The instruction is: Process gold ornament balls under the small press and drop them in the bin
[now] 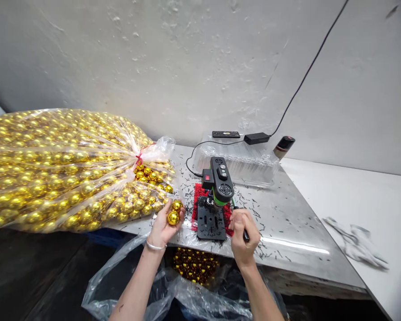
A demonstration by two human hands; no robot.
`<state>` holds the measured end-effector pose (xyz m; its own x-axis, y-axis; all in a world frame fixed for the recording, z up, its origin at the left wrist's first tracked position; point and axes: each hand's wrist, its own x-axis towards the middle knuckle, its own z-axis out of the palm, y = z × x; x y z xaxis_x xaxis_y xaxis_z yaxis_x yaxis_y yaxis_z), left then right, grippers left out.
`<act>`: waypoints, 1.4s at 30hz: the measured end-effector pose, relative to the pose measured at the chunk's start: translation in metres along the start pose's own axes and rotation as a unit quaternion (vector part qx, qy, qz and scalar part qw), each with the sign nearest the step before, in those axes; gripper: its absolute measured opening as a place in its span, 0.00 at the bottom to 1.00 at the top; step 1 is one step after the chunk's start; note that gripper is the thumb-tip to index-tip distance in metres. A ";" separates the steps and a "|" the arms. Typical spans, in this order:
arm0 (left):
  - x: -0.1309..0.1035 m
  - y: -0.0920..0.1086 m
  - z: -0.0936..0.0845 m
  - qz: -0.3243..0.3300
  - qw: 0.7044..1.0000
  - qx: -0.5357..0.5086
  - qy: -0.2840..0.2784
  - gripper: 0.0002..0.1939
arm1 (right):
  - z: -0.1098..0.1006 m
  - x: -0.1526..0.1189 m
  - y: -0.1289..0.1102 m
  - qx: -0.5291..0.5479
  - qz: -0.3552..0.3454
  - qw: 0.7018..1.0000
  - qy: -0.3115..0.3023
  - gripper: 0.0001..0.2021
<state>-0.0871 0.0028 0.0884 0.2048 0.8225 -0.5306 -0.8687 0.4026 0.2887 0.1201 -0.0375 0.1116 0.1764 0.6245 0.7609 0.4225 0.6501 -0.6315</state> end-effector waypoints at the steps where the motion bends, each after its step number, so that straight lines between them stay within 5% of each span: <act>1: -0.002 -0.008 0.001 -0.016 1.000 -0.006 0.012 0.18 | 0.000 0.000 0.000 -0.003 0.000 1.000 -0.003 0.14; 10: -0.003 -0.042 0.007 -0.040 0.999 0.023 0.021 0.14 | -0.003 0.001 -0.001 -0.009 -0.006 1.000 -0.017 0.14; 15: 0.011 -0.056 -0.002 0.067 0.983 0.164 0.053 0.08 | -0.002 0.006 -0.003 -0.005 -0.006 1.000 -0.012 0.14; 19: 0.024 -0.068 -0.007 0.121 0.952 0.279 0.037 0.17 | -0.003 0.012 -0.006 0.000 -0.006 1.000 -0.017 0.15; 23: 0.037 -0.075 -0.007 0.180 0.878 0.442 0.024 0.23 | -0.004 0.014 -0.008 -0.003 -0.010 1.000 -0.021 0.15; 27: 0.045 -0.079 -0.005 0.269 0.745 0.610 0.006 0.21 | -0.005 0.013 -0.007 -0.014 -0.016 0.999 -0.026 0.14; 34: 0.041 -0.085 0.006 0.295 0.534 0.792 0.019 0.21 | -0.007 0.012 -0.006 -0.018 -0.022 0.999 -0.033 0.14; 37: 0.040 -0.086 0.009 0.305 0.507 0.806 0.010 0.20 | -0.007 0.011 -0.006 -0.014 -0.017 0.999 -0.036 0.13; 42: 0.041 -0.085 0.012 0.292 0.503 0.814 0.006 0.20 | -0.007 -0.001 0.005 -0.004 -0.034 0.998 -0.043 0.13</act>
<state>0.0005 0.0068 0.0518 0.1186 0.9927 0.0212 0.7418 -0.1028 0.6627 0.1279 -0.0380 0.1090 0.0705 0.6144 0.7858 0.4381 0.6887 -0.5778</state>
